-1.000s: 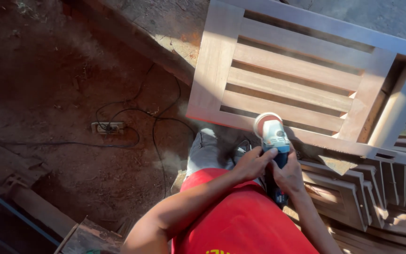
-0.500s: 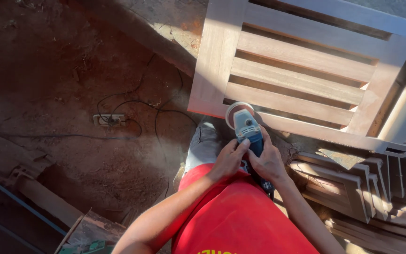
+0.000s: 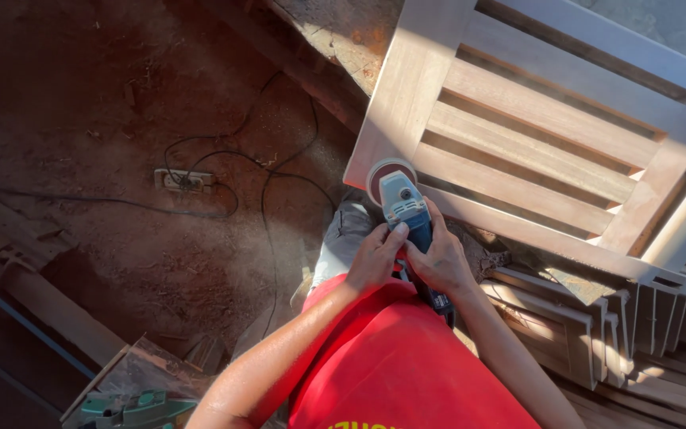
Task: The person uses an electric sander to smooth the surface of a wooden frame. They move the sander across the slats and edges, then flip the frame over to sand the other side.
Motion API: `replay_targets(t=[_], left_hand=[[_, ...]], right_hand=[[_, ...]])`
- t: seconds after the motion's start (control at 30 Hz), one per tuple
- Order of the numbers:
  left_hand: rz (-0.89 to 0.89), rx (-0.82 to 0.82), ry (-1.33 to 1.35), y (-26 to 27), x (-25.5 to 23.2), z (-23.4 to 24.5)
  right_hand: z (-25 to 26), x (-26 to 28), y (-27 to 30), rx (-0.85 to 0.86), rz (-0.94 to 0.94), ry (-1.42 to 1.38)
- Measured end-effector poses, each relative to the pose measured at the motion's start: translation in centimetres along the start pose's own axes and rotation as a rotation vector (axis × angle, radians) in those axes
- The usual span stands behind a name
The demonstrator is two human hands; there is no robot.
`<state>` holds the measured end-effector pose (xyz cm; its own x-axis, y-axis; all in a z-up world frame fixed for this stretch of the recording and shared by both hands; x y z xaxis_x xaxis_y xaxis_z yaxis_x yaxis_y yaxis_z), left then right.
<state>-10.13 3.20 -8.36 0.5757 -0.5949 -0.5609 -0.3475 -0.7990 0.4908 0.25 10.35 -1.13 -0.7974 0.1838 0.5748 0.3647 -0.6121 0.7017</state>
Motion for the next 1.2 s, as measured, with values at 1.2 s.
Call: replay_targets(t=[1.2], left_hand=[[0.105,0.196,-0.101,-1.6,1.6,-5.9]], right_hand=[[2.8,-5.1,5.4,-0.150,-0.051,-0.091]])
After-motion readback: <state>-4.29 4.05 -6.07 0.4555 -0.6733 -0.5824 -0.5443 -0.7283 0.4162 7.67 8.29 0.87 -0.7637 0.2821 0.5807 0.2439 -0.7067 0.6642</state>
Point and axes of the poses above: each hand's wrist, its own y-axis away from the middle knuckle, its own z-axis out of the back of the hand, x = y × z, the point moved 7 cm from there along -y, towards the middle knuckle, and after that the axes turned 15 degrees about x, right-handed, at the moved point
